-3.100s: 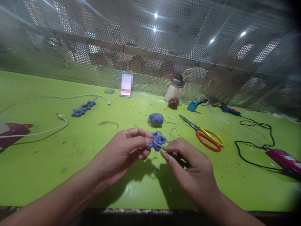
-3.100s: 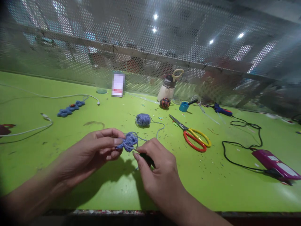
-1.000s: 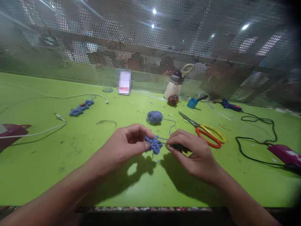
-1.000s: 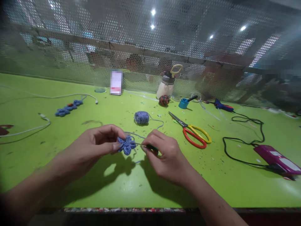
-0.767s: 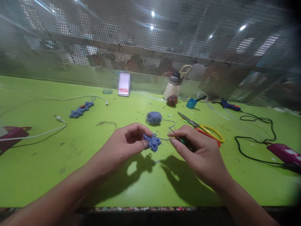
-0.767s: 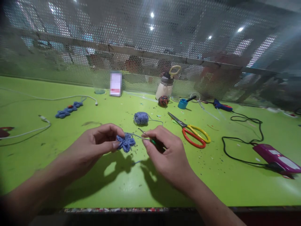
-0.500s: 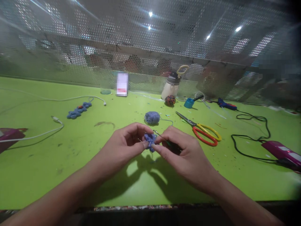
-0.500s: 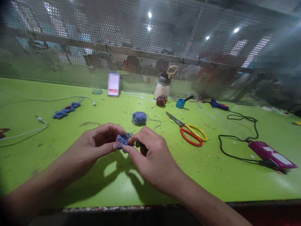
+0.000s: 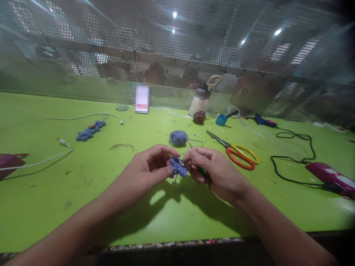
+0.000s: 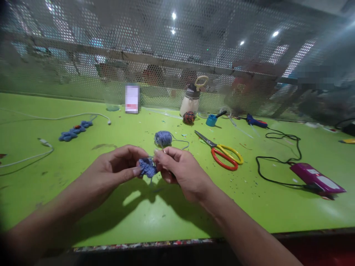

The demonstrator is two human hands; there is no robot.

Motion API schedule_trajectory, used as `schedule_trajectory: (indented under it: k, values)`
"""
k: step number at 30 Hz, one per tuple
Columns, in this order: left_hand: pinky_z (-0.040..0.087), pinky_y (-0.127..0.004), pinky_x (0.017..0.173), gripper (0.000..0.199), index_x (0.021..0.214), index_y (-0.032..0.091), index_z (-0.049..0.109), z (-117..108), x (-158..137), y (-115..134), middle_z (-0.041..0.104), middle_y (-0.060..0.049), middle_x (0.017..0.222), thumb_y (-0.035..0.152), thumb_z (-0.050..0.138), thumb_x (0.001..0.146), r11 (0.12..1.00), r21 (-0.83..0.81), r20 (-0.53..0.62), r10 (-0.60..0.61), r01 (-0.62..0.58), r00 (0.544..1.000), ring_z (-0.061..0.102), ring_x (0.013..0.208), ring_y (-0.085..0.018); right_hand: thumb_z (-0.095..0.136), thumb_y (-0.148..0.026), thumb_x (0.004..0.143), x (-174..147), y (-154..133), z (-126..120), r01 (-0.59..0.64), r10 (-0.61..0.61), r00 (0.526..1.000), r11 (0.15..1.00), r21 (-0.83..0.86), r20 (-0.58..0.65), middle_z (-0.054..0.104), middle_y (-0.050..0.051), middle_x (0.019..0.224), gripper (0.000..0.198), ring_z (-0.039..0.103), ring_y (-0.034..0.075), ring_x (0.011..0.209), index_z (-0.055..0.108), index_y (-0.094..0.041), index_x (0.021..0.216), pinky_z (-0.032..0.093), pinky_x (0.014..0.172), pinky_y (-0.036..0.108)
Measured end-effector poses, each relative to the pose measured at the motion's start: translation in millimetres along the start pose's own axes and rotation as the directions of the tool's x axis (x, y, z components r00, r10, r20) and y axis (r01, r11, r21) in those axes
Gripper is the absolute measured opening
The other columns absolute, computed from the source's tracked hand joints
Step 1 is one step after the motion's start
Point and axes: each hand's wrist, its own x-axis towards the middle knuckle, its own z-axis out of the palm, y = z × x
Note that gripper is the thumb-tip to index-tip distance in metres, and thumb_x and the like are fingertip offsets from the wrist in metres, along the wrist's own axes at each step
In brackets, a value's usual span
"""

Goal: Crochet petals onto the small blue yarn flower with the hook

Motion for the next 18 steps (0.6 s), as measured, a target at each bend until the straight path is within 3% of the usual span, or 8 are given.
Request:
schedule_trajectory:
  k: [3,5,9,12,15,18]
  values:
    - [0.043,-0.028,0.076,0.022,0.101,0.019,0.063,0,1,-1,0.063,0.001,0.084,0.023,0.07,0.081,1.0,0.0,-0.046,0.023,-0.023,0.999,0.057,0.08,-0.013,0.064,-0.051,0.085,-3,2,3,0.106,-0.124,0.99,0.968,-0.225,-0.067,0.05,-0.003,0.064,0.034,0.038,0.008,0.051,0.061,-0.017,0.08,0.027,0.046,0.024]
    - [0.044,-0.027,0.076,0.023,0.102,0.019,0.063,1,0,-1,0.062,0.001,0.085,0.023,0.07,0.081,0.999,-0.003,-0.058,0.039,-0.039,0.998,0.056,0.08,-0.013,0.07,-0.044,0.082,-7,3,6,0.187,-0.243,0.966,0.886,-0.424,-0.083,0.052,-0.002,0.065,0.029,0.041,0.01,0.055,0.062,-0.017,0.076,0.031,0.05,0.025]
    - [0.044,-0.028,0.076,0.025,0.104,0.019,0.062,4,0,1,0.063,0.0,0.087,0.023,0.071,0.08,1.0,0.006,-0.067,0.026,-0.026,0.997,0.057,0.081,-0.014,0.072,-0.025,0.082,-12,6,11,0.385,-0.528,0.848,0.661,-0.644,-0.035,0.057,0.002,0.075,0.011,0.047,0.013,0.063,0.064,-0.018,0.08,0.036,0.055,0.027]
    - [0.045,-0.029,0.077,0.028,0.105,0.019,0.062,2,0,0,0.063,-0.001,0.089,0.024,0.072,0.079,1.0,-0.008,-0.061,0.004,-0.004,0.998,0.059,0.083,-0.015,0.067,-0.014,0.083,-13,9,11,0.499,-0.619,0.783,0.565,-0.657,0.062,0.058,0.003,0.085,0.01,0.05,0.014,0.068,0.065,-0.019,0.091,0.039,0.057,0.027]
    - [0.045,-0.029,0.079,0.028,0.105,0.02,0.062,-1,1,-3,0.064,-0.001,0.09,0.025,0.072,0.08,0.999,-0.034,-0.02,0.011,-0.011,1.0,0.059,0.085,-0.015,0.064,-0.01,0.085,-14,8,12,0.539,-0.633,0.77,0.576,-0.614,0.081,0.058,0.003,0.081,0.009,0.054,0.015,0.073,0.064,-0.019,0.083,0.042,0.063,0.028]
    - [0.044,-0.028,0.078,0.026,0.103,0.02,0.063,0,1,-4,0.064,0.0,0.088,0.024,0.071,0.08,0.999,-0.031,-0.007,0.029,-0.03,1.0,0.058,0.083,-0.014,0.063,-0.014,0.086,-14,3,10,0.462,-0.539,0.842,0.709,-0.533,0.012,0.056,0.001,0.073,0.016,0.052,0.015,0.072,0.06,-0.018,0.071,0.041,0.066,0.029]
